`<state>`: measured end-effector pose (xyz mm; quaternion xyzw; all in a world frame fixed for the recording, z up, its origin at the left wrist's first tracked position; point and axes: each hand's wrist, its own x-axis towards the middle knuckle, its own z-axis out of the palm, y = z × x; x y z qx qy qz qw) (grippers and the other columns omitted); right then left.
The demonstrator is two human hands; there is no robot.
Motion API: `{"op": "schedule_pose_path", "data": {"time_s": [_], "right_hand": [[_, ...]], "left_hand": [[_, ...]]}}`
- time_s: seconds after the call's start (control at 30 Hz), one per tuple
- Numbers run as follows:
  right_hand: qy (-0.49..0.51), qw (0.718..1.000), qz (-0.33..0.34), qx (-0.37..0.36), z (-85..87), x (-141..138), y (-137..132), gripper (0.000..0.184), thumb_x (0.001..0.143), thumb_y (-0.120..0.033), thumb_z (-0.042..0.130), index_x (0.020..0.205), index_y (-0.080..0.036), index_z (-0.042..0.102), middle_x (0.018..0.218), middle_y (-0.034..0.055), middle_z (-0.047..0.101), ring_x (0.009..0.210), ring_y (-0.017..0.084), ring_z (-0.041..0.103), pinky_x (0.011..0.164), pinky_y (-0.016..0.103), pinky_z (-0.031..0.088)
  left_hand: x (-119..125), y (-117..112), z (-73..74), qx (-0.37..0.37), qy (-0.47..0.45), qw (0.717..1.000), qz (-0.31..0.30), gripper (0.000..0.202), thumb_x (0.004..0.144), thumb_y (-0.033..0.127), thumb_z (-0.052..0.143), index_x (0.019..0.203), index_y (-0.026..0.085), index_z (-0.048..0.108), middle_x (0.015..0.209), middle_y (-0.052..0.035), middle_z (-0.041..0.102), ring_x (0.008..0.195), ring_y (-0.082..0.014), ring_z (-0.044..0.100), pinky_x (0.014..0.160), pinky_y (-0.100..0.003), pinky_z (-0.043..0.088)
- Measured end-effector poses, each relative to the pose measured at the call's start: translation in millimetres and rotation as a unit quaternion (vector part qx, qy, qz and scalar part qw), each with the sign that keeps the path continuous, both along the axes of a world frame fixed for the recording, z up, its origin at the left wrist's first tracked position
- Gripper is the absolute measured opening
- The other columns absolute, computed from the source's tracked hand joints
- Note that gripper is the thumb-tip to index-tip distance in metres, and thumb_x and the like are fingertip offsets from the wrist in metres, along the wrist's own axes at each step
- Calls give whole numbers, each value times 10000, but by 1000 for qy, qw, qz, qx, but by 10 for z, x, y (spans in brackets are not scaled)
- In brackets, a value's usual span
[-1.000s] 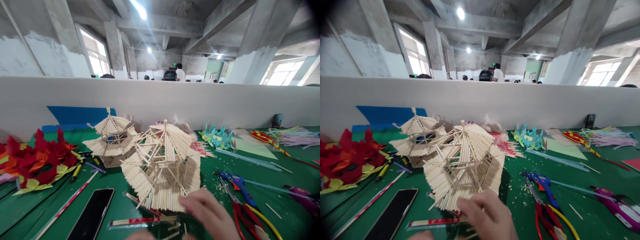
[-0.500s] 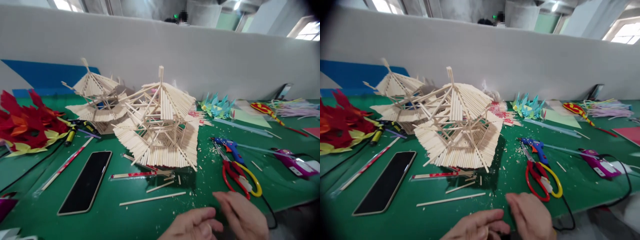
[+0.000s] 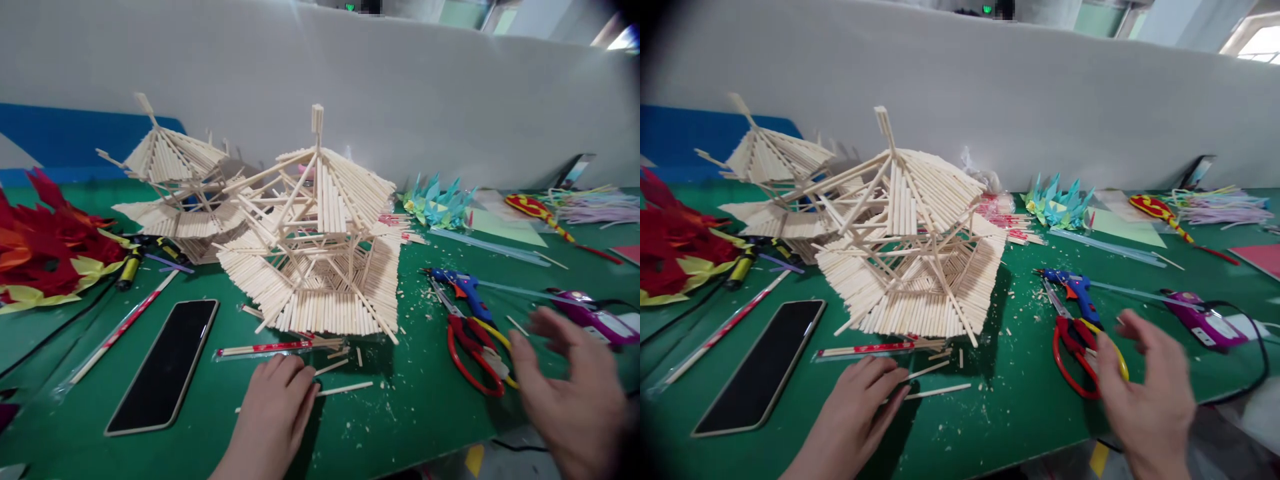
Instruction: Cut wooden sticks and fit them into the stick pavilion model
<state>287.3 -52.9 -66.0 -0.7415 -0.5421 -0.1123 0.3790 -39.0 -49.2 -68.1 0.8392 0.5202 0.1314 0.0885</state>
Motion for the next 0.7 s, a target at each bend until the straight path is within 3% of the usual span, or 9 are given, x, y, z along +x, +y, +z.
{"op": "schedule_pose_path", "data": {"time_s": [0.1, 0.2, 0.27, 0.47, 0.7], "right_hand": [[22, 990, 134, -33, -69, -473, 25, 270, 827, -330, 487, 1046, -189, 560, 844, 83, 647, 697, 208, 618, 654, 351, 495], [43, 960, 268, -62, -157, -783, 39, 167, 829, -242, 495, 970, -201, 574, 851, 53, 656, 751, 173, 625, 678, 290, 508], [60, 944, 318, -65, -200, -905, 36, 162, 834, -188, 485, 977, -191, 561, 856, 59, 651, 783, 165, 620, 695, 280, 508], [70, 929, 352, -84, -252, -1039, 15, 145, 838, -155, 463, 928, -181, 573, 830, 69, 652, 751, 166, 623, 679, 288, 520], [61, 916, 363, -160, -280, -1047, 65, 195, 838, -146, 432, 946, -164, 593, 840, 72, 645, 758, 165, 619, 672, 279, 519]], "left_hand": [[94, 84, -74, -12, 81, 997, -13, 220, 813, 125, 447, 798, 153, 665, 773, -104, 671, 748, -280, 614, 653, -439, 489], [193, 144, -113, -12, 100, 995, -23, 228, 792, 62, 463, 848, 118, 677, 847, -138, 696, 838, -311, 622, 723, -468, 483], [241, 189, -129, -12, 115, 993, -38, 253, 770, 12, 468, 895, 87, 675, 897, -165, 701, 885, -322, 621, 759, -468, 477], [373, 333, -111, -35, 147, 986, -66, 268, 736, -37, 459, 771, 91, 692, 829, -156, 715, 786, -286, 653, 691, -403, 504], [353, 382, -23, -74, 157, 984, -29, 271, 719, -20, 431, 762, 90, 675, 787, -152, 706, 788, -288, 655, 735, -416, 486]]}}
